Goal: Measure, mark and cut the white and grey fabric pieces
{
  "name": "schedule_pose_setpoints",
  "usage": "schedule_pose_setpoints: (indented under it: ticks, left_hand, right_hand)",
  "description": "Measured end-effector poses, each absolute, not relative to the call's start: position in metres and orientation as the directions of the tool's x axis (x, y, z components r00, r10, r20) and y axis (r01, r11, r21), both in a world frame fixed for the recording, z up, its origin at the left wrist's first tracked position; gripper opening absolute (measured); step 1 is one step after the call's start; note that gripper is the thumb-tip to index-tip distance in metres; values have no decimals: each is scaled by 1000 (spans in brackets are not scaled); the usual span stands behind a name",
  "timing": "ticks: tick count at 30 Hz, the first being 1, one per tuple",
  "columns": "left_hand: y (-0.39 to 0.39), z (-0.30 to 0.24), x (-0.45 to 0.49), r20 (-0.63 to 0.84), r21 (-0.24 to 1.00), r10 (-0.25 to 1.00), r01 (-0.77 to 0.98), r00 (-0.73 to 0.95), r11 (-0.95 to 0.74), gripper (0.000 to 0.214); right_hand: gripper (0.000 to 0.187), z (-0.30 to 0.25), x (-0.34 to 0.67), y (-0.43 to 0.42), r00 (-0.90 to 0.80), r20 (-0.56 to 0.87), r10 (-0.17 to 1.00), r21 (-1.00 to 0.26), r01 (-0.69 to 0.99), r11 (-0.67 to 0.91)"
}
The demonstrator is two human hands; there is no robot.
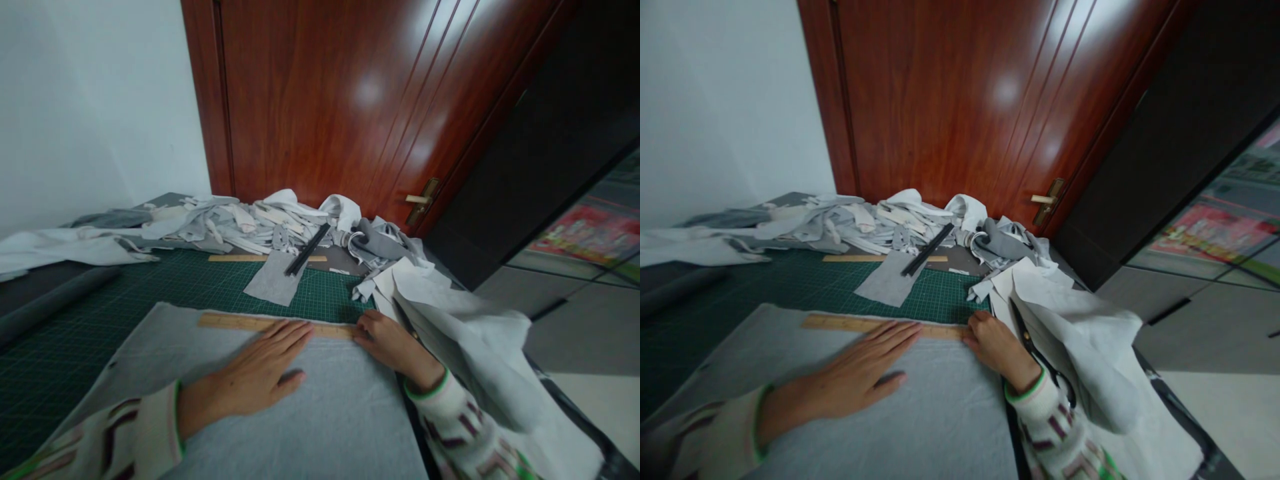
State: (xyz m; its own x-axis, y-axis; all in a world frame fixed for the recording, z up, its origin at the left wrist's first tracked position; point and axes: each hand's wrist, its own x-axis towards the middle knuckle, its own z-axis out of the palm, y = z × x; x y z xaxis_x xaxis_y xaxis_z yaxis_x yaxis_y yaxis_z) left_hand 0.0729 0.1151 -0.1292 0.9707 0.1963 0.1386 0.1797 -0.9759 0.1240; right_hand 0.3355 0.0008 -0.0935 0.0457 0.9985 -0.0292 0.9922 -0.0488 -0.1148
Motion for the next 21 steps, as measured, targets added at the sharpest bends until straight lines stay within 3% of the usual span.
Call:
schedule_pose_setpoints:
  ticks: [21]
  left_hand:
    - [118,-133,73,177,113,174,156,969,-981,61]
  right_hand:
    - [11,-99,351,1,44,4,999,-175,984,-43]
